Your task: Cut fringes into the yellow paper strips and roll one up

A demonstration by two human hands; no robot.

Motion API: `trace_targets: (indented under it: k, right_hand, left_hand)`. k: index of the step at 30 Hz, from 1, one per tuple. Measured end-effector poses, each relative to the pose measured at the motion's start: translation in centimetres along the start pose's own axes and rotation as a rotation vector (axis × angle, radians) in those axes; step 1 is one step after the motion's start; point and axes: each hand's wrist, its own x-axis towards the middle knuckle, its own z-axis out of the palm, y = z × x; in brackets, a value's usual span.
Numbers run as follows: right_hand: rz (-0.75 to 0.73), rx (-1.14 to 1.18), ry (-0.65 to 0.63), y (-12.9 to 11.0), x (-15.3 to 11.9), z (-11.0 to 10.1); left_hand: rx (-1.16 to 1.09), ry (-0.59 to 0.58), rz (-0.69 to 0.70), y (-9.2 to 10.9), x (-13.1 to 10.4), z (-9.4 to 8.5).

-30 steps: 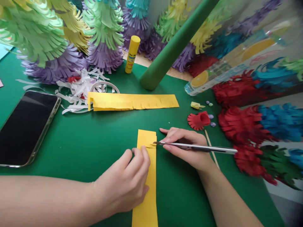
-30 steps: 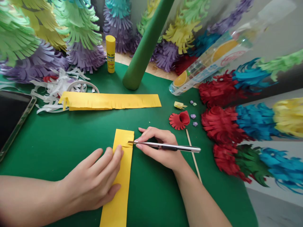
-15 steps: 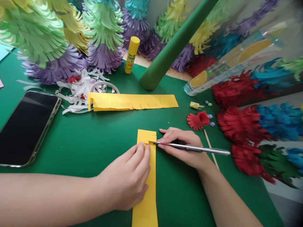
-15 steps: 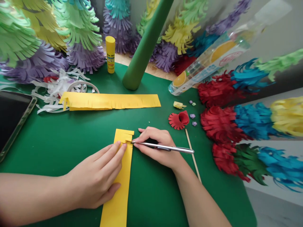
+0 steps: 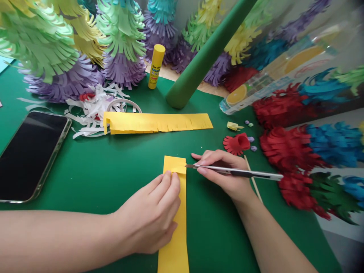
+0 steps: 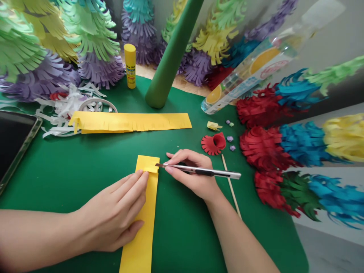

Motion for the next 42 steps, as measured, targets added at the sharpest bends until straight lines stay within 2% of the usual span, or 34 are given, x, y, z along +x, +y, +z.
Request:
trace_targets:
  k: [9,15,25,31,36,42]
  right_hand:
    - [-0.016,-0.053,-0.043,0.14,0.19,-0.24]
    - [-0.082,-0.196,-0.127,0.2,0.09,-0.38]
    - [-0.15,-0.25,-0.132,0.14,0.23,0.12]
    - [-0.114,-0.211,-0.118,0.01,-0.02,0.42]
    - [-0.055,-0.037,-0.007,-0.11,-0.14,0.22]
    - [-0.028,-0.146,0.004,0.08,-0.09,0.06]
  left_hand:
    - [-0.095,-0.035,-0.029,-0.14,0.0,-0.11]
    - [-0.052,-0.015,-0.018,-0.03,-0.03,0.12]
    - [-0.038,-0.01,-0.002,-0.19,0.08,0.22]
    - [-0.035,0.001,0.0,-0.13,-0.05,0.33]
    - [-0.028,-0.006,-0.001,-0.19,0.0,0.13]
    - [-0.065,-0.024,-0.054,-0.17,-0.1,0.2]
